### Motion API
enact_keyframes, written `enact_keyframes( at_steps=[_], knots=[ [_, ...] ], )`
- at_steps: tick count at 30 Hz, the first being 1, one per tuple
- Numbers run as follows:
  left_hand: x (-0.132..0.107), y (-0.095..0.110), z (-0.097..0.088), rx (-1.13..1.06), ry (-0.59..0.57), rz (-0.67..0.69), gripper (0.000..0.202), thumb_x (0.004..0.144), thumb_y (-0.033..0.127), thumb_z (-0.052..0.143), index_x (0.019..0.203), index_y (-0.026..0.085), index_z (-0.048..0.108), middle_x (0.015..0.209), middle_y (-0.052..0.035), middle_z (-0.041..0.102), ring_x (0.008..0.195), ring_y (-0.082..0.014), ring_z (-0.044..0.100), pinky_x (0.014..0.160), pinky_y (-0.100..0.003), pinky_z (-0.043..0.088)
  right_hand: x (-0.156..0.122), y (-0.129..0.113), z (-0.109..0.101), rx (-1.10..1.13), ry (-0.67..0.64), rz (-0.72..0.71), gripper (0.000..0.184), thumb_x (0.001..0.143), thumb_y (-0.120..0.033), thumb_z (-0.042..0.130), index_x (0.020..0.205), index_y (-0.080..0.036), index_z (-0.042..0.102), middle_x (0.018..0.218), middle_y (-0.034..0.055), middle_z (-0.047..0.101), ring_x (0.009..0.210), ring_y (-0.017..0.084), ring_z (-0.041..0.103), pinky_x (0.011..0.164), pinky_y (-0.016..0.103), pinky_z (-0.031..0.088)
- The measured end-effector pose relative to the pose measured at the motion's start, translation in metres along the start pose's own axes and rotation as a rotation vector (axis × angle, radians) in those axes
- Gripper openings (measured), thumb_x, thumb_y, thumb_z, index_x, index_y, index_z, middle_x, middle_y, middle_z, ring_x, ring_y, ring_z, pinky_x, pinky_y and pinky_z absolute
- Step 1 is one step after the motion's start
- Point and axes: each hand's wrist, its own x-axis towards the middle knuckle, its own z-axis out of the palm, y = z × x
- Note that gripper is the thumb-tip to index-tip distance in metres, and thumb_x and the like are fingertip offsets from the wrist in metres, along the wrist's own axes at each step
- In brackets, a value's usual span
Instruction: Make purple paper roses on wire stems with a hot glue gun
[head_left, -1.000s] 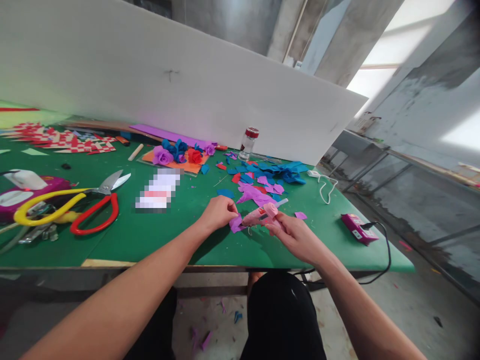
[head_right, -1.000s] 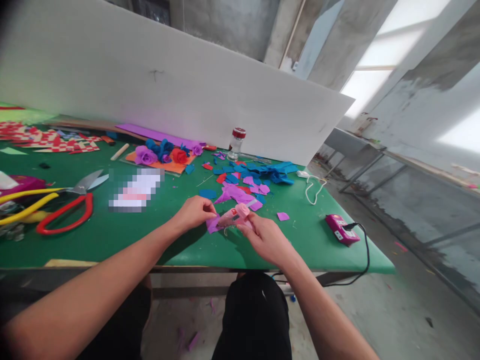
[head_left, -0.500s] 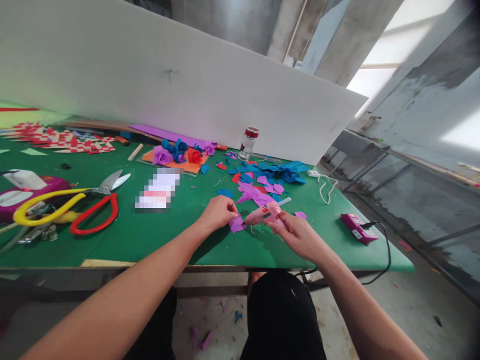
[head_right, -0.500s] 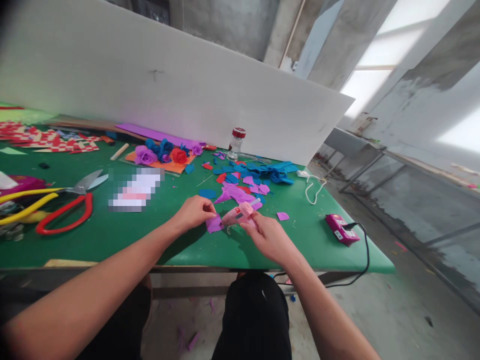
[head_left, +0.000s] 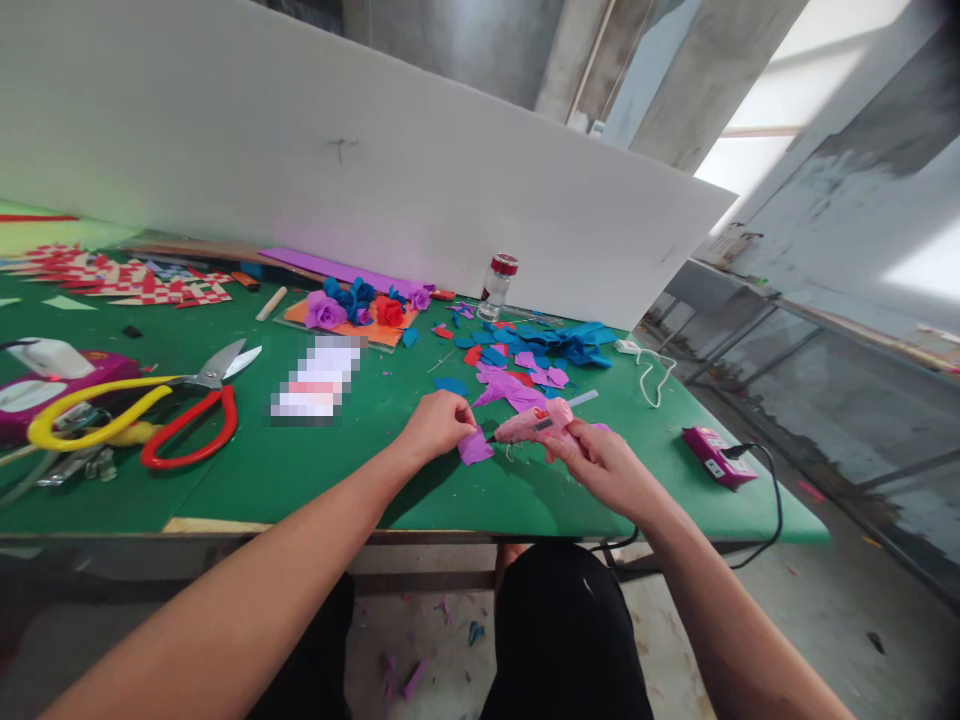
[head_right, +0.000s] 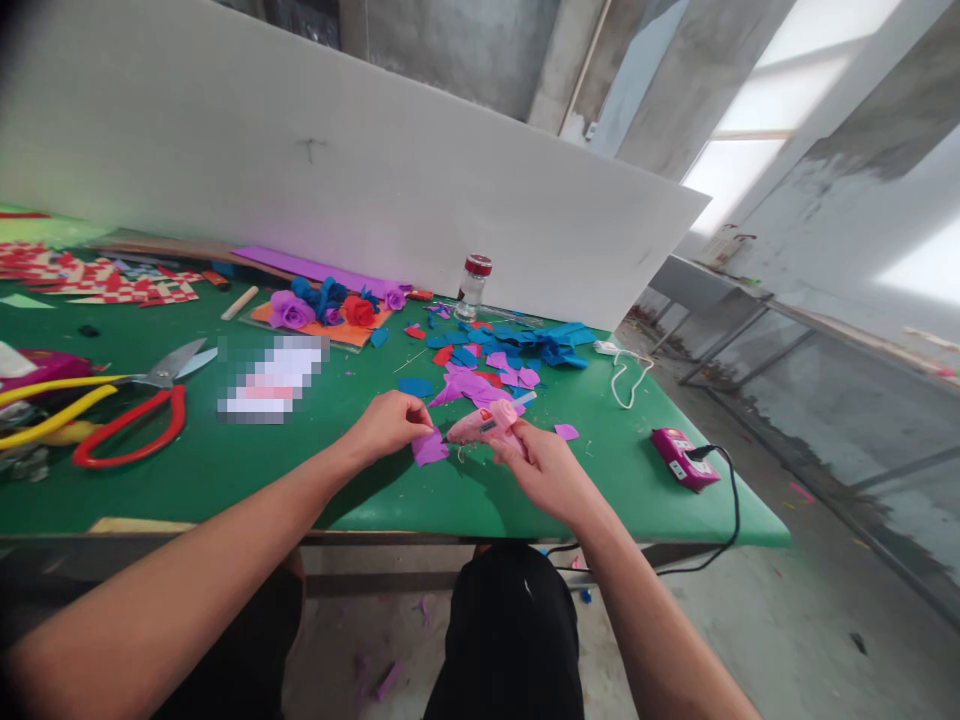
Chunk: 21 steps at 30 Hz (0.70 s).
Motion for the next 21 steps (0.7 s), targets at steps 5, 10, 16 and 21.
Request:
enact_keyframes(
  at_steps=[5, 10, 16, 21],
  knots=[
    [0.000, 0.000, 0.000, 0.003, 0.004, 0.017, 0.008, 0.068, 0.020, 0.066, 0.068, 0.018, 0.074, 0.069, -0.0028, 0.072, 0.070, -0.0173, 0.065, 0.065, -0.026, 0.045, 0.001, 0.001, -0.002, 0.058, -0.022, 0.057, 0.042, 0.091, -0.051, 0.045, 0.078, -0.016, 0.064, 0.055, -0.0021, 0.048, 0.051, 0.013, 0.045, 0.049, 0.024, 0.032],
    [-0.001, 0.001, -0.001, -0.020, 0.003, -0.001, 0.006, 0.068, 0.021, 0.066, 0.066, 0.018, 0.072, 0.068, -0.0014, 0.072, 0.069, -0.0160, 0.064, 0.063, -0.025, 0.044, 0.000, 0.002, 0.001, 0.268, -0.041, 0.140, 0.041, 0.090, -0.053, 0.046, 0.082, -0.016, 0.061, 0.053, -0.0047, 0.045, 0.046, 0.011, 0.041, 0.045, 0.023, 0.032],
    [0.000, -0.001, 0.000, -0.043, 0.006, 0.010, 0.006, 0.067, 0.019, 0.066, 0.066, 0.018, 0.072, 0.067, -0.0016, 0.072, 0.067, -0.0156, 0.064, 0.061, -0.025, 0.042, -0.002, 0.007, 0.011, 0.321, -0.054, 0.118, 0.039, 0.088, -0.054, 0.049, 0.085, -0.016, 0.059, 0.056, -0.0036, 0.051, 0.044, 0.010, 0.042, 0.044, 0.023, 0.033],
    [-0.001, 0.000, -0.001, -0.037, -0.001, 0.007, 0.007, 0.067, 0.020, 0.066, 0.067, 0.017, 0.072, 0.066, -0.0018, 0.071, 0.067, -0.0158, 0.064, 0.061, -0.025, 0.042, -0.002, 0.004, 0.016, 0.160, -0.015, 0.055, 0.036, 0.091, -0.048, 0.047, 0.091, -0.016, 0.062, 0.069, 0.0014, 0.062, 0.053, 0.012, 0.050, 0.050, 0.023, 0.036]
  ],
)
